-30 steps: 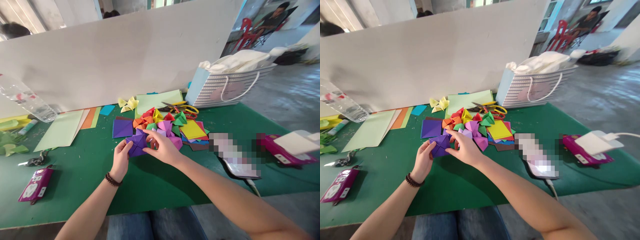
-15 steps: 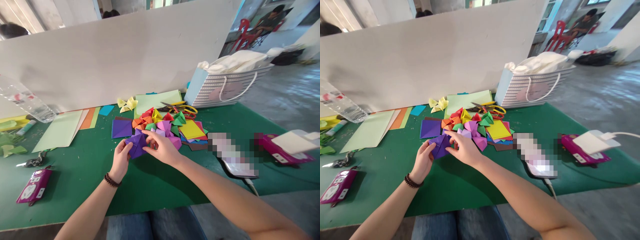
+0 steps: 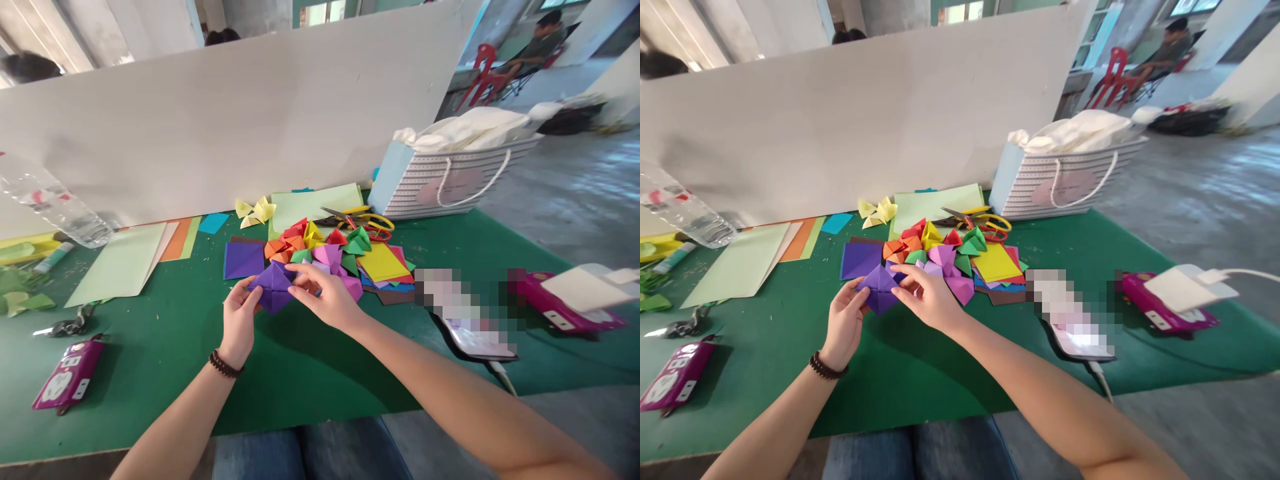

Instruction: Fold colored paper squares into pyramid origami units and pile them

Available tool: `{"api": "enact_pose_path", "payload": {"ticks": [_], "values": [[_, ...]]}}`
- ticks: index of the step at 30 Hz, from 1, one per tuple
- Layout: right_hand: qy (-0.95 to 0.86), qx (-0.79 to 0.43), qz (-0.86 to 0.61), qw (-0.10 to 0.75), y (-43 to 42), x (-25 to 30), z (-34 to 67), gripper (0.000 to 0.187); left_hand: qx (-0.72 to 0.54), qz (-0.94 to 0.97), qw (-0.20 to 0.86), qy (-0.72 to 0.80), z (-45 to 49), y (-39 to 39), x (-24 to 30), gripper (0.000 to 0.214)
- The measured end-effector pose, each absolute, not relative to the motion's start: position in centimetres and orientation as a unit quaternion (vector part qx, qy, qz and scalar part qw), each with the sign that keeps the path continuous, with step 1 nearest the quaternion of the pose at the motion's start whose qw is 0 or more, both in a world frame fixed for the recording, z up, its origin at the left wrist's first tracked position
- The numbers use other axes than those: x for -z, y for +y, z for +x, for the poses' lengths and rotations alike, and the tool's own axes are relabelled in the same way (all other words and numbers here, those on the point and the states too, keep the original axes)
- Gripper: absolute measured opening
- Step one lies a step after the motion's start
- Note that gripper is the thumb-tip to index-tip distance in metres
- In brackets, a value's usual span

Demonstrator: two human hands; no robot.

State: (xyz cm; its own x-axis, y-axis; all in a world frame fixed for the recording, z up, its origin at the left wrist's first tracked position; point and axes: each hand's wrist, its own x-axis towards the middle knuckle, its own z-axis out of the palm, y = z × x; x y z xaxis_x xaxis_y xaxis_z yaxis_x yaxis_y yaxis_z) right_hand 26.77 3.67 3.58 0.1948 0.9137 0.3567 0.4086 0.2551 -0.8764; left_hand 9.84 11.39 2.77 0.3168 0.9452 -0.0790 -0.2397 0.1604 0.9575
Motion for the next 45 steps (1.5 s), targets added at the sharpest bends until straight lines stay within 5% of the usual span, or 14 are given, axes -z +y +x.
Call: {"api": "enact_pose_path", "payload": {"ticks": [27,45], "values": [[-0.423,-0.426,-0.523,0.605,4.4,-3.8,26.5,0.041,-0.413,0.448,0.719,0.335,10.0,11.1,-3.0,0.026],[-0.526,-0.281,-0.574,0.561,4.3,-3.0,26.4,0.025,-0.345,0.511,0.709,0.343,10.1,10.5,-3.2,0.034]]}}
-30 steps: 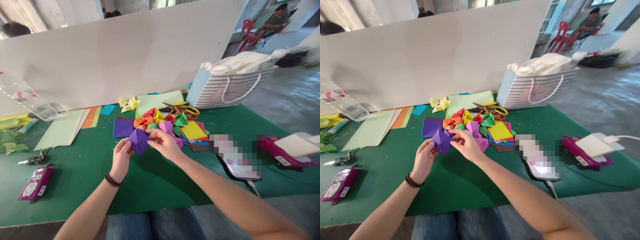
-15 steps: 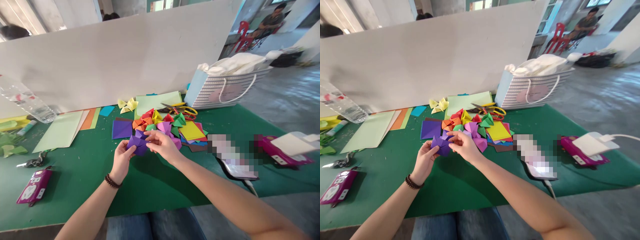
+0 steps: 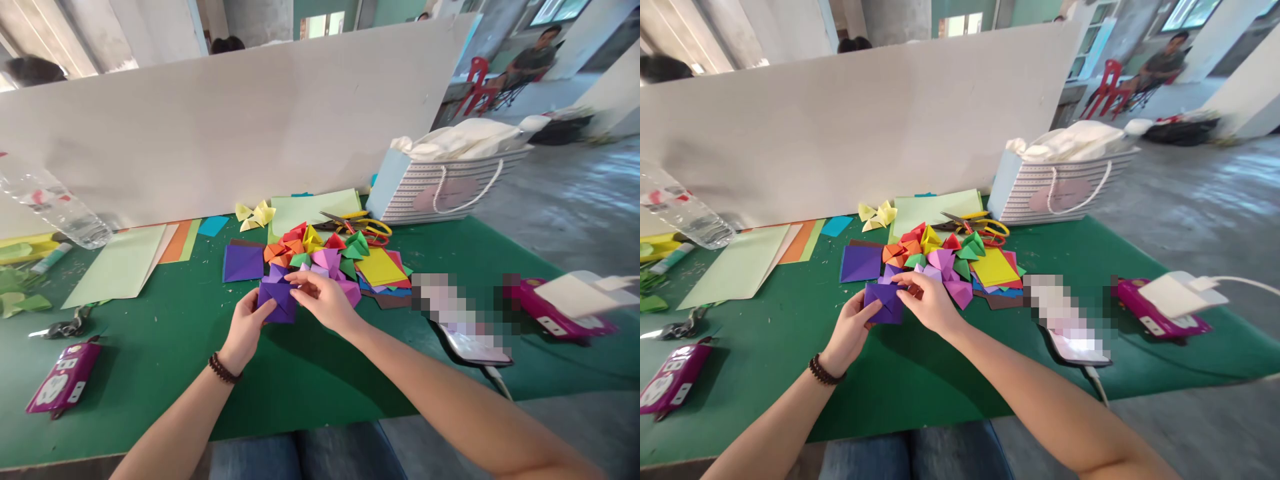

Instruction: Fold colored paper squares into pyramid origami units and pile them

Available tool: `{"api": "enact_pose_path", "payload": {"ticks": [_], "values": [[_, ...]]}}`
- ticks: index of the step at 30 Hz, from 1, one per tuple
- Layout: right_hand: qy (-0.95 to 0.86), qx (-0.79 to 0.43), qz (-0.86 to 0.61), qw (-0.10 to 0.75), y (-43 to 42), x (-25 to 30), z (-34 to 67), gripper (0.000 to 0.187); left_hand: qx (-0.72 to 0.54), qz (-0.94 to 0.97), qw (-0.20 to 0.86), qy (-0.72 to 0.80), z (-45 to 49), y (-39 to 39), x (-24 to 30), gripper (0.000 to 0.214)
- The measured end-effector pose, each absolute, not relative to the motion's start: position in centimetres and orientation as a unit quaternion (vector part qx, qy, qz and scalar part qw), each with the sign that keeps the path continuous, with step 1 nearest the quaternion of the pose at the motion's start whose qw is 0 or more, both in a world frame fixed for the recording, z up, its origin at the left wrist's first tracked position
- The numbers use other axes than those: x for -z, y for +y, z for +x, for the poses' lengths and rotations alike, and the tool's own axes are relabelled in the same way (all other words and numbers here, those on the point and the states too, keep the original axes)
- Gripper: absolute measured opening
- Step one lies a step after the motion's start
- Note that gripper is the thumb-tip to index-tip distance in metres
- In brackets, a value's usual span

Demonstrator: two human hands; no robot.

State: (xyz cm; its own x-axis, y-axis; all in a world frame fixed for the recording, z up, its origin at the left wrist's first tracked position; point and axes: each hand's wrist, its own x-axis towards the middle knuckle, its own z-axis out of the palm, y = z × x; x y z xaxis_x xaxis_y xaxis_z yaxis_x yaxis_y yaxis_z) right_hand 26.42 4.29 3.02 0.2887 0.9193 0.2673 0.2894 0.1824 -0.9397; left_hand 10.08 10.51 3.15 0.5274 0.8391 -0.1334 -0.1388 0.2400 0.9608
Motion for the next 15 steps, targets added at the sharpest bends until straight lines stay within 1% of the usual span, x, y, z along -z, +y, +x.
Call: {"api": "enact_pose_path", "payload": {"ticks": [3,5,9,10,12,15], "values": [[-0.548,-0.262,-0.578,0.545,3.98,-3.17,26.27,0.025,-0.34,0.519,0.703,0.347,10.11,10.33,-3.08,0.03],[-0.571,-0.254,-0.577,0.526,3.71,-3.29,26.09,0.029,-0.34,0.52,0.7,0.352,10.19,10.18,-2.92,0.032],[-0.615,-0.199,-0.58,0.496,3.37,-3.18,25.57,0.058,-0.356,0.516,0.689,0.362,10.47,10.01,-2.53,0.041],[-0.612,-0.191,-0.582,0.5,3.38,-3.07,25.47,0.061,-0.36,0.516,0.687,0.363,10.53,9.98,-2.47,0.041],[-0.594,-0.197,-0.583,0.518,3.52,-2.84,25.41,0.061,-0.358,0.517,0.688,0.362,10.61,9.89,-2.44,0.039],[-0.572,-0.212,-0.577,0.544,3.78,-2.7,25.67,0.056,-0.332,0.523,0.702,0.352,10.6,9.68,-2.6,0.035]]}}
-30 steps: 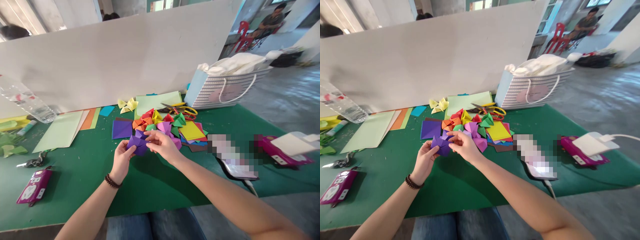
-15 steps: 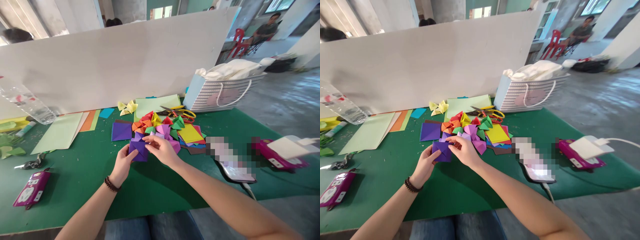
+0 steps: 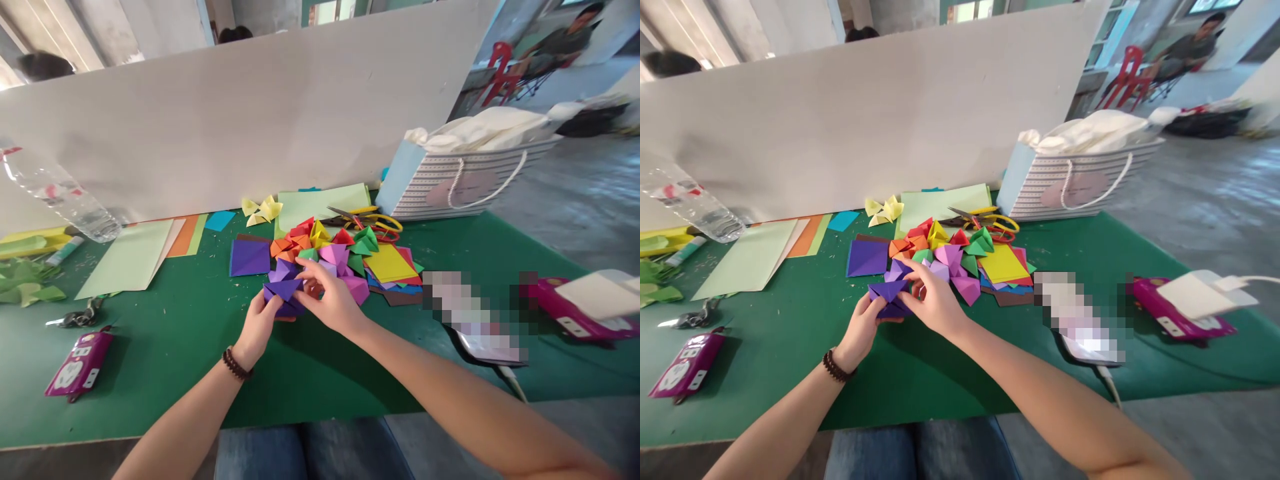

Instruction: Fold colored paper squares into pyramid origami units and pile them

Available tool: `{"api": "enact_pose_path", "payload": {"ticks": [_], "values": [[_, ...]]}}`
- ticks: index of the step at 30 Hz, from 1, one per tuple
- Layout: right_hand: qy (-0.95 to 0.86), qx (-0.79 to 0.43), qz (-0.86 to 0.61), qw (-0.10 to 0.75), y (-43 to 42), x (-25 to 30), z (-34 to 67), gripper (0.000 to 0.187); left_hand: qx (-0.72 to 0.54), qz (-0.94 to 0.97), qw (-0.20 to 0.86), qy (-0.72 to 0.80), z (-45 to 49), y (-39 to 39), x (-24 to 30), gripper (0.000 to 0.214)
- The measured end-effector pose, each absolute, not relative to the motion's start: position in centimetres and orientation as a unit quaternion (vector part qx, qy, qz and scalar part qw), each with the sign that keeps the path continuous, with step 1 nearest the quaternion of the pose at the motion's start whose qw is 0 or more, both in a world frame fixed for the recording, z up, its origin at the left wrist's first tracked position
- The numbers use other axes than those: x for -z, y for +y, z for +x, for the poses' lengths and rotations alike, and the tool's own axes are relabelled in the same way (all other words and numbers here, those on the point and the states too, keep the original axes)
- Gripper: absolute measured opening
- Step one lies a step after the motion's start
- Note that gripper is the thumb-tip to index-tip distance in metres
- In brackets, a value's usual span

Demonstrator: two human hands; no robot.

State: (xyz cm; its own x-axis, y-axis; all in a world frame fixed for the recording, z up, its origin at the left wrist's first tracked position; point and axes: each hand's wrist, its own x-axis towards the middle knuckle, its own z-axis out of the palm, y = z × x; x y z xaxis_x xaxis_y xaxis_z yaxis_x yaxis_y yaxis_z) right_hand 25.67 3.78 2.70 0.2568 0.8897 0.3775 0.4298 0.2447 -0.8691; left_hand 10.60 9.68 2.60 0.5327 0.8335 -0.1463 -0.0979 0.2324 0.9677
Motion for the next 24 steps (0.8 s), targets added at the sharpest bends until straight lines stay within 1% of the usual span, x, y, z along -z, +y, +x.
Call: {"api": "enact_pose_path", "payload": {"ticks": [3,7,9,13,14,18,19,22,24], "values": [[-0.568,-0.195,-0.583,0.548,3.84,-2.84,25.99,0.047,-0.284,0.532,0.725,0.333,10.52,9.46,-2.91,0.033],[-0.593,-0.168,-0.583,0.529,3.63,-3.04,26.0,0.035,-0.257,0.544,0.74,0.3,10.53,9.26,-3.21,0.047],[-0.612,-0.151,-0.572,0.524,3.53,-3.12,25.86,0.031,-0.264,0.536,0.745,0.296,10.62,9.19,-3.2,0.048],[-0.635,-0.13,-0.57,0.505,3.4,-3.39,25.72,0.034,-0.269,0.514,0.756,0.302,10.86,9.04,-2.95,0.031],[-0.638,-0.13,-0.572,0.498,3.37,-3.46,25.76,0.035,-0.271,0.512,0.757,0.302,10.89,9.01,-2.89,0.03],[-0.648,-0.128,-0.565,0.494,3.35,-3.58,26.06,0.039,-0.29,0.515,0.751,0.294,10.95,8.94,-2.67,0.045],[-0.649,-0.125,-0.563,0.496,3.38,-3.55,26.1,0.04,-0.294,0.522,0.745,0.294,10.98,8.94,-2.61,0.044],[-0.652,-0.101,-0.566,0.494,3.52,-3.31,26.0,0.041,-0.3,0.541,0.725,0.303,11.09,9.02,-2.38,0.029],[-0.652,-0.077,-0.572,0.492,3.62,-3.12,25.82,0.043,-0.304,0.538,0.723,0.308,11.16,9.09,-2.23,0.026]]}}
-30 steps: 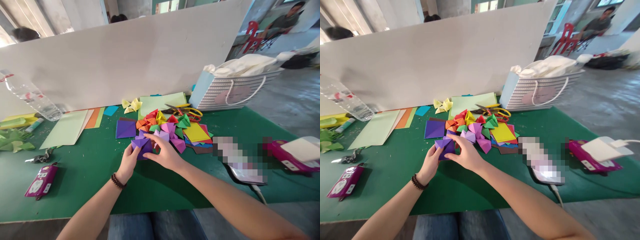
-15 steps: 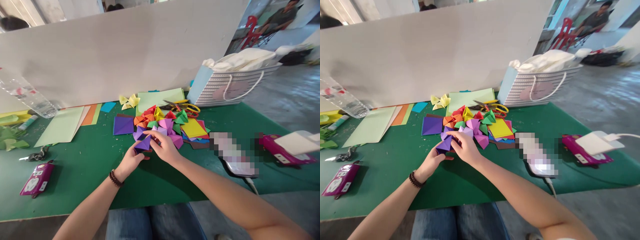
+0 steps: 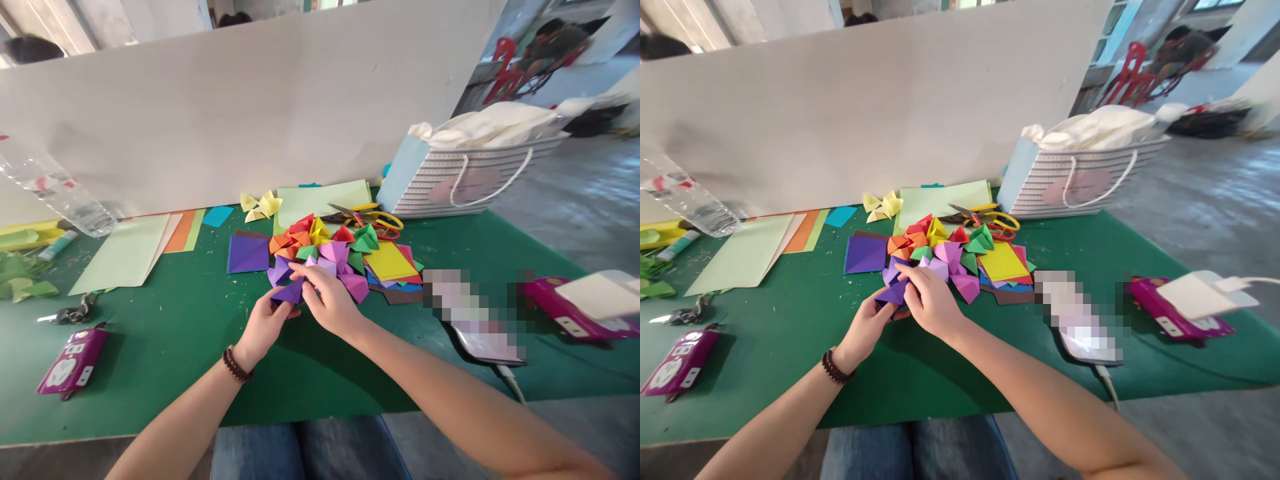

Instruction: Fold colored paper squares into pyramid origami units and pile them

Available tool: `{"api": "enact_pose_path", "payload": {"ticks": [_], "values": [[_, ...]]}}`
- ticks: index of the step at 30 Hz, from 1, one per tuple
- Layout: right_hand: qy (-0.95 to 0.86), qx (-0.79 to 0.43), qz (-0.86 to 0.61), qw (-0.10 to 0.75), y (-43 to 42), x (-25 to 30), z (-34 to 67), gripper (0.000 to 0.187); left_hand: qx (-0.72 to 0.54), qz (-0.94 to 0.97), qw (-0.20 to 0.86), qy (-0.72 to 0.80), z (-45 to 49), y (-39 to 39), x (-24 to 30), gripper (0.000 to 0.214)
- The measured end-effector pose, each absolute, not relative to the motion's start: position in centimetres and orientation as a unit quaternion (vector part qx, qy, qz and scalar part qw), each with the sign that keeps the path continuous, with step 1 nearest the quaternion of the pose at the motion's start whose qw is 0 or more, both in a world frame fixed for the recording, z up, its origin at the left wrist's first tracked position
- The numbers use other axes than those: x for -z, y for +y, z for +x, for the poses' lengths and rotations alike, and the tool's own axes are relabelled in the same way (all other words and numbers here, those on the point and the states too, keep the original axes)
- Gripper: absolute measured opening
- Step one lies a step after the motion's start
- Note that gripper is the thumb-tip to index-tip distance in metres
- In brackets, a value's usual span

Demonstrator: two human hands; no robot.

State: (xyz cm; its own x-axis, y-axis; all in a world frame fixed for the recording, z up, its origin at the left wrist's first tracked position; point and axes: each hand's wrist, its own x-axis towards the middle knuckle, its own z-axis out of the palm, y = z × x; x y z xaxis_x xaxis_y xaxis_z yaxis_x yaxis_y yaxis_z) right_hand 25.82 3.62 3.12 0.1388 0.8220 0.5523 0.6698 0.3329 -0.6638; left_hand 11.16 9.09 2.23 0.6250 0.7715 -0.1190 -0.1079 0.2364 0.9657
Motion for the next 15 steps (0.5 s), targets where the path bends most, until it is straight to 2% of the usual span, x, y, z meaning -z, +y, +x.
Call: {"api": "enact_pose_path", "payload": {"ticks": [5,15], "values": [[-0.631,-0.07,-0.582,0.508,3.67,-2.89,25.72,0.049,-0.315,0.519,0.732,0.308,11.16,9.14,-2.25,0.038],[-0.553,-0.191,-0.604,0.542,4.19,-2.49,26.07,0.024,-0.333,0.477,0.748,0.319,11.34,9.15,-2.6,0.036]]}}
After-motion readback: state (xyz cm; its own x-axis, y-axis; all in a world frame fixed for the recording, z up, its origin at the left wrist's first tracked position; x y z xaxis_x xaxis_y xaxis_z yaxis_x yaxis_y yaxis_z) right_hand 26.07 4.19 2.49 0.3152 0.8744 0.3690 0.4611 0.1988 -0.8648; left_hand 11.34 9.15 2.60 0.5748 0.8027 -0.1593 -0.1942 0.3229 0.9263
